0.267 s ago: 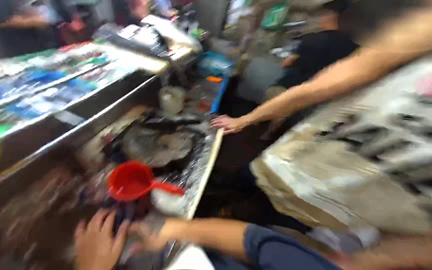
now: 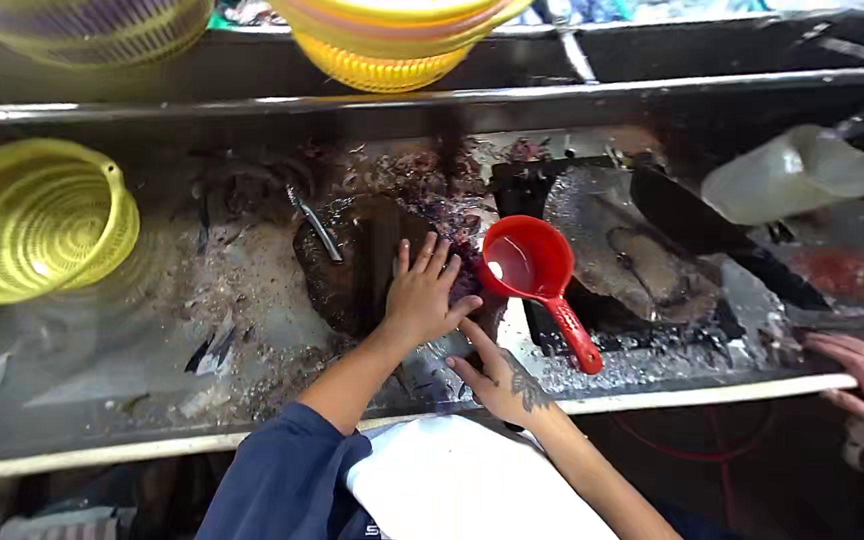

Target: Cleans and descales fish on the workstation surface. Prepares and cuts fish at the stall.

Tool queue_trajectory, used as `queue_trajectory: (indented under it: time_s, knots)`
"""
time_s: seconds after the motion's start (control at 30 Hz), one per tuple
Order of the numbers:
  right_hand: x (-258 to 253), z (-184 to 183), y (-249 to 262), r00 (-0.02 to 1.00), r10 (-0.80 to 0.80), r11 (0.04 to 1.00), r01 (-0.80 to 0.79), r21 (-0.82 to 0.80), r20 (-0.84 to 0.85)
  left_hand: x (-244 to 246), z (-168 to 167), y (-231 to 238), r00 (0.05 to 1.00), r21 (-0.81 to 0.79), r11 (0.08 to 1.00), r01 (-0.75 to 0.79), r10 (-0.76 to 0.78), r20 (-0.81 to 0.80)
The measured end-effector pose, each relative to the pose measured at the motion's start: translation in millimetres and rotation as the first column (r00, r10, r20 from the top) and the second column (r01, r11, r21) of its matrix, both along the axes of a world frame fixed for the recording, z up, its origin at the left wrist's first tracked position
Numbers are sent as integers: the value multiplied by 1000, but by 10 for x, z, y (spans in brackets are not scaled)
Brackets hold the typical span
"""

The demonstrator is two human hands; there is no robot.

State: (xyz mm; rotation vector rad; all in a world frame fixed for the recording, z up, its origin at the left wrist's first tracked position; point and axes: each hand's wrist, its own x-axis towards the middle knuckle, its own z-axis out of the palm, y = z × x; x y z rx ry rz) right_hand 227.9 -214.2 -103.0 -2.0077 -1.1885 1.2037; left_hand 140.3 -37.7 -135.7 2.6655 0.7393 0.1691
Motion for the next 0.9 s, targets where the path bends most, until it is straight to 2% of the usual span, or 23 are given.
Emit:
queue_trajectory:
  time_s: [0.2, 0.33, 0.43, 0.5, 0.57, 0.63, 0.67, 0.7, 0.77, 0.83, 0.9]
  knots:
    - [-58, -81, -50, 998, -3, 997, -1, 75, 58, -24, -4, -3, 997, -62, 996, 61, -63, -37]
    - [-83, -89, -42, 972, 18, 991, -48, 125, 234, -16, 19, -3, 996, -103, 993, 55, -62, -69]
    - [-95, -74, 17, 957, 9, 991, -47, 124, 288, 10, 26, 23, 995, -109, 993, 44, -53, -84]
    - [3, -59, 311, 948, 17, 986, -67, 150, 317, 141, -23, 257, 999, -55, 998, 24, -27, -40]
    - [170, -32, 777, 944, 41, 989, -85, 120, 328, 374, -102, 694, 999, 25, 999, 40, -40, 1]
    - [342, -71, 1173, 948, 37, 995, -64, 75, 317, 579, -95, 1126, 998, 77, 995, 66, -66, -4]
    - [358, -108, 1207, 955, 36, 996, -59, 67, 296, 583, -73, 1193, 998, 91, 994, 68, -66, -21]
    - [325, -127, 1099, 959, 44, 995, -68, 79, 279, 515, -60, 1103, 998, 103, 993, 57, -55, -15]
    - [211, -51, 605, 961, 94, 988, -121, 92, 260, 257, -37, 569, 999, 107, 994, -10, 5, 44]
    - [23, 68, 54, 964, 111, 988, -132, 74, 241, -52, 14, -63, 998, -18, 998, -62, 63, 23]
    - [-9, 89, 11, 964, 99, 991, -117, 58, 246, -76, 80, -127, 996, -93, 992, -90, 87, -33]
